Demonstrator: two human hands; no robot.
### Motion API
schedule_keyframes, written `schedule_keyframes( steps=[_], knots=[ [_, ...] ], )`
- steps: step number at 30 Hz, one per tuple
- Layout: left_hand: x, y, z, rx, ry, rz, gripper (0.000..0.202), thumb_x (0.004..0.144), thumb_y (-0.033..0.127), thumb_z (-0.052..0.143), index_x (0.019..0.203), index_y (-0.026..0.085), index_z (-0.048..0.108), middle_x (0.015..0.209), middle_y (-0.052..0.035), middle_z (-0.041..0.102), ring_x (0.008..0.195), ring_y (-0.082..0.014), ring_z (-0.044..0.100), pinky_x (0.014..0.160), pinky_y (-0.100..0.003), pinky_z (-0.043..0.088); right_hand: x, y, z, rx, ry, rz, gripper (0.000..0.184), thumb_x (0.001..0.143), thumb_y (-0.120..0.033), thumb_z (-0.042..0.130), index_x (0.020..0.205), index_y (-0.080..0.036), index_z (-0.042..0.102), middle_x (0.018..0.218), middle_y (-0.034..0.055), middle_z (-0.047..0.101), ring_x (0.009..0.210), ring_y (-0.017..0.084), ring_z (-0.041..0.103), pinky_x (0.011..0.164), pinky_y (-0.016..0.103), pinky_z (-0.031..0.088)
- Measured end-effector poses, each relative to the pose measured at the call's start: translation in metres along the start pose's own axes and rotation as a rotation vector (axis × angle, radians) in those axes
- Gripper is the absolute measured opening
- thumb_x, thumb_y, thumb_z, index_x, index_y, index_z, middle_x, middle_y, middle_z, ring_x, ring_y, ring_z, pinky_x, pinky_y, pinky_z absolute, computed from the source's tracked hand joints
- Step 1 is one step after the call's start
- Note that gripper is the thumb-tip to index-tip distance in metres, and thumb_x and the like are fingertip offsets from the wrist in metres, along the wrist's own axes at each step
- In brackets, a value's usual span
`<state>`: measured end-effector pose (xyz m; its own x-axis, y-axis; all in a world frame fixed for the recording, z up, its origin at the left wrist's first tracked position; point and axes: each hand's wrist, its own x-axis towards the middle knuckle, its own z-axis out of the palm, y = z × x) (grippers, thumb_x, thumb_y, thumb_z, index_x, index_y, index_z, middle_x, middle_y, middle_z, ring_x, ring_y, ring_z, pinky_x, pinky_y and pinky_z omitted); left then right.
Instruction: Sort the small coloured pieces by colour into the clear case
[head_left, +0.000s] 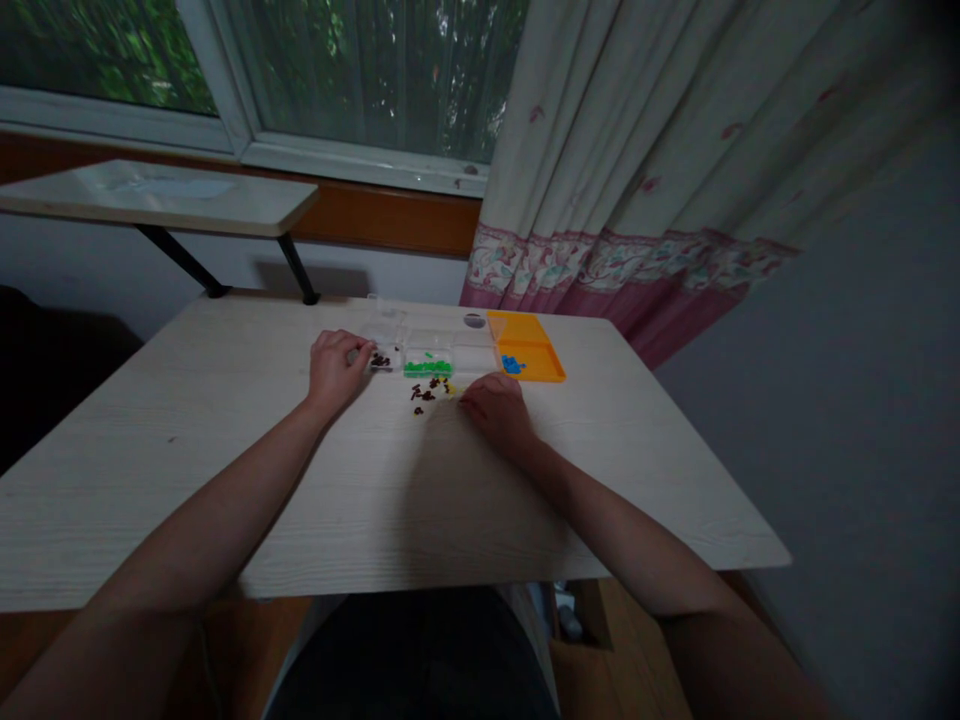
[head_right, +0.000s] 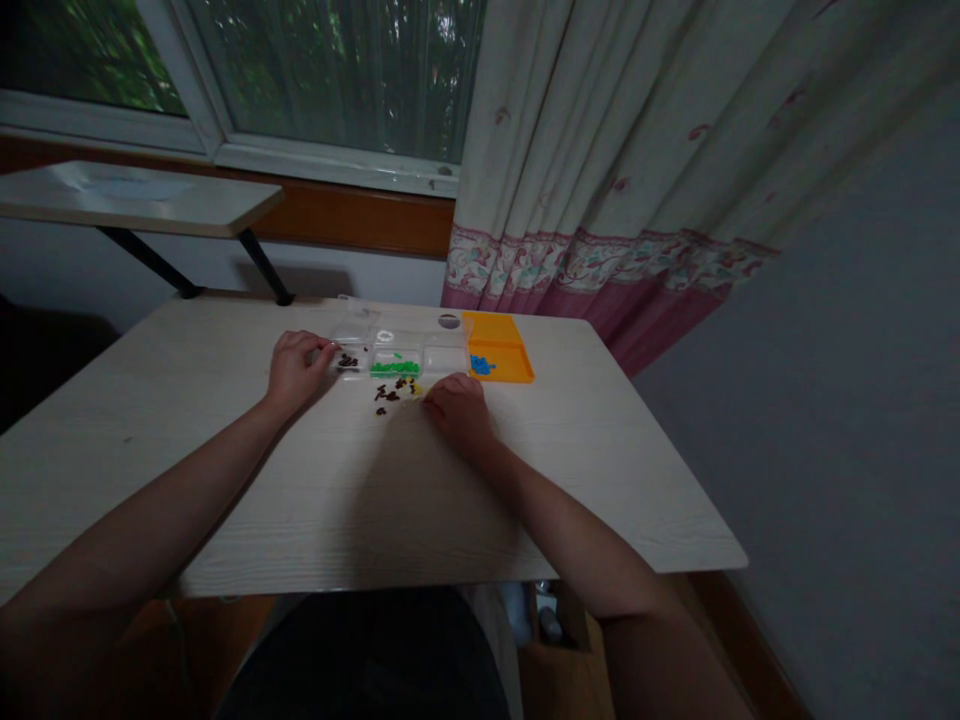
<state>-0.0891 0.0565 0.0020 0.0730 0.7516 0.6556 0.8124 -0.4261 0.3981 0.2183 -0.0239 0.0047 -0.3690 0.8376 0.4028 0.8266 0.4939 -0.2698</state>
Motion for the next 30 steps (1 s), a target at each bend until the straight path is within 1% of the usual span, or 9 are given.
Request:
schedule_keyframes(
  steps=[7, 11, 15, 19, 22, 24, 26, 30],
  knots=[
    [0.001, -0.003, 0.0, 0.002, -0.003, 0.003, 0.035, 0.095, 0.042, 0.046, 0.084, 0.02, 0.071, 0.085, -0.0059, 0.068, 0.086, -0.0224, 0.056, 0.086, -0.038, 0.04, 0.002, -0.001, -0.001, 0.095, 0.031, 0.067, 0.013, 0.089, -0.027, 0.062, 0.088, -0.022, 0.074, 0.094, 0.0054, 0.071, 0.095, 0.022, 0.058, 0.089, 0.039, 0.04],
    [0.001, -0.003, -0.001, 0.023, 0.005, -0.021, 0.036, 0.095, 0.04, 0.045, 0.079, 0.021, 0.07, 0.083, -0.0064, 0.067, 0.085, -0.0236, 0.056, 0.086, -0.038, 0.039, 0.002, -0.001, -0.002, 0.11, 0.038, 0.067, 0.011, 0.087, -0.025, 0.065, 0.087, -0.021, 0.074, 0.093, 0.0059, 0.071, 0.093, 0.022, 0.058, 0.089, 0.038, 0.041],
    [0.001, -0.004, -0.002, 0.016, 0.02, -0.032, 0.035, 0.095, 0.04, 0.046, 0.077, 0.021, 0.069, 0.078, -0.0059, 0.064, 0.082, -0.0231, 0.055, 0.083, -0.038, 0.039, 0.001, -0.001, -0.002, 0.128, 0.048, 0.056, 0.011, 0.088, -0.025, 0.064, 0.087, -0.022, 0.074, 0.093, 0.0053, 0.07, 0.094, 0.022, 0.058, 0.089, 0.039, 0.041],
    [0.001, 0.0, -0.002, 0.001, 0.025, -0.011, 0.035, 0.095, 0.039, 0.046, 0.076, 0.021, 0.068, 0.072, -0.005, 0.06, 0.077, -0.0221, 0.053, 0.08, -0.038, 0.039, 0.001, -0.001, -0.001, 0.154, 0.08, 0.06, 0.012, 0.088, -0.027, 0.064, 0.086, -0.023, 0.075, 0.09, 0.0052, 0.071, 0.093, 0.022, 0.06, 0.088, 0.039, 0.043],
    [-0.001, 0.009, -0.001, -0.016, 0.008, 0.045, 0.033, 0.095, 0.039, 0.048, 0.077, 0.02, 0.069, 0.073, -0.0051, 0.06, 0.077, -0.022, 0.052, 0.078, -0.038, 0.039, 0.002, -0.001, 0.0, 0.206, 0.122, 0.056, 0.011, 0.087, -0.027, 0.065, 0.084, -0.022, 0.075, 0.088, 0.0057, 0.071, 0.09, 0.022, 0.061, 0.086, 0.038, 0.046],
    [-0.004, 0.019, -0.001, -0.04, -0.029, 0.11, 0.032, 0.095, 0.038, 0.048, 0.078, 0.02, 0.068, 0.074, -0.005, 0.061, 0.078, -0.0216, 0.053, 0.078, -0.038, 0.039, 0.002, -0.001, 0.001, 0.253, 0.139, 0.051, 0.01, 0.086, -0.027, 0.066, 0.085, -0.022, 0.075, 0.088, 0.0055, 0.071, 0.089, 0.021, 0.062, 0.086, 0.038, 0.047],
    [-0.009, 0.032, -0.002, -0.072, -0.078, 0.205, 0.03, 0.095, 0.036, 0.049, 0.079, 0.019, 0.068, 0.076, -0.005, 0.063, 0.08, -0.021, 0.054, 0.079, -0.038, 0.039, 0.003, -0.001, 0.001, 0.294, 0.15, 0.05, 0.01, 0.086, -0.029, 0.066, 0.084, -0.023, 0.075, 0.087, 0.0051, 0.071, 0.088, 0.021, 0.062, 0.085, 0.038, 0.048],
    [-0.02, 0.06, -0.004, -0.076, -0.152, 0.407, 0.024, 0.095, 0.035, 0.05, 0.092, 0.021, 0.069, 0.085, -0.0062, 0.065, 0.087, -0.0218, 0.054, 0.082, -0.039, 0.039, 0.003, -0.006, 0.002, 0.363, 0.156, 0.069, 0.013, 0.087, -0.031, 0.066, 0.083, -0.023, 0.075, 0.087, 0.0054, 0.071, 0.088, 0.021, 0.063, 0.086, 0.039, 0.048]
  ],
)
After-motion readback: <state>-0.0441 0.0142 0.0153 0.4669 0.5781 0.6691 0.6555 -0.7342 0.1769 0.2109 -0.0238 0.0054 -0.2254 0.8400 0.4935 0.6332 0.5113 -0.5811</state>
